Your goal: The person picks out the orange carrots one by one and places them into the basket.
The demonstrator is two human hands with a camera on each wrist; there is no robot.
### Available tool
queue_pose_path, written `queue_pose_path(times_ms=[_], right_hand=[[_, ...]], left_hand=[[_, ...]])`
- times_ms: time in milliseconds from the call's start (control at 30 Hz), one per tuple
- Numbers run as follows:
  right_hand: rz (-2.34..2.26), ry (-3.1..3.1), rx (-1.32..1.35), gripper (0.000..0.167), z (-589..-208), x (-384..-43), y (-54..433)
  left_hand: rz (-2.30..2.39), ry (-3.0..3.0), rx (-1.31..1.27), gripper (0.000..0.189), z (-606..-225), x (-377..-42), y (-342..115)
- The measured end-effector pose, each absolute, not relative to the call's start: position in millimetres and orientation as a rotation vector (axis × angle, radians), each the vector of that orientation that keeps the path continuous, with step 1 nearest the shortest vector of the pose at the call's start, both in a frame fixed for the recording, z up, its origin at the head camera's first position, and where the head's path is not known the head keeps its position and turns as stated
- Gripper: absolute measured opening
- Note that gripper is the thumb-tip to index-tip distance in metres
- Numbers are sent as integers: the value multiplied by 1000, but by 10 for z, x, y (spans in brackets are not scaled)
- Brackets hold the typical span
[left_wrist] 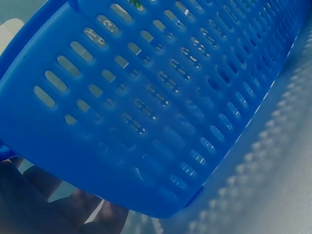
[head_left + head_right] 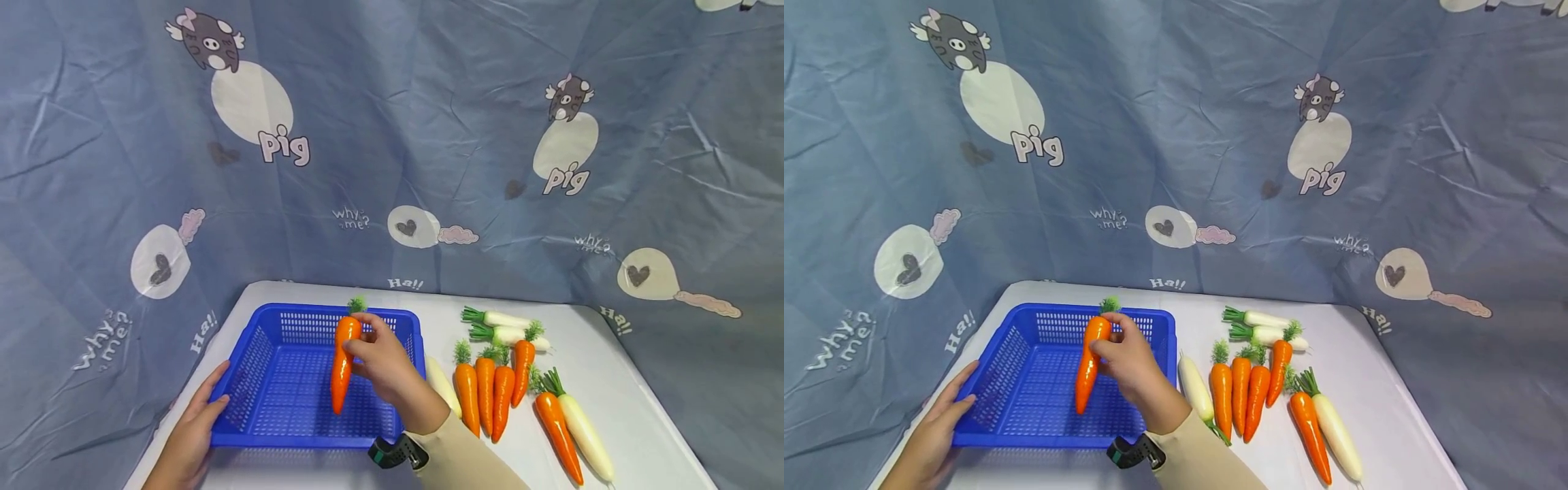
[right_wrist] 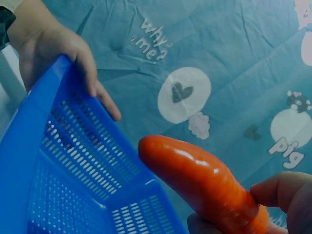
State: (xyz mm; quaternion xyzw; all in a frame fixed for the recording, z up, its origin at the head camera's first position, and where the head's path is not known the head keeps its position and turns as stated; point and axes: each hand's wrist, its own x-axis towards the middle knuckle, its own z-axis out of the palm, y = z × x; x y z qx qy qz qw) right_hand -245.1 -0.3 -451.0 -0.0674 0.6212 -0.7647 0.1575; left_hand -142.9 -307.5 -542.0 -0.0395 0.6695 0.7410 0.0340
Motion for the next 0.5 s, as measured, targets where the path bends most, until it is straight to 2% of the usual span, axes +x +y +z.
queue_pose_path(times_ms=[500], right_hand=[[-2057,1783,-155,52,-4544,-2535,-281]], left_hand=[[2245,2054,-195,59,-5374,-1419,-3060]])
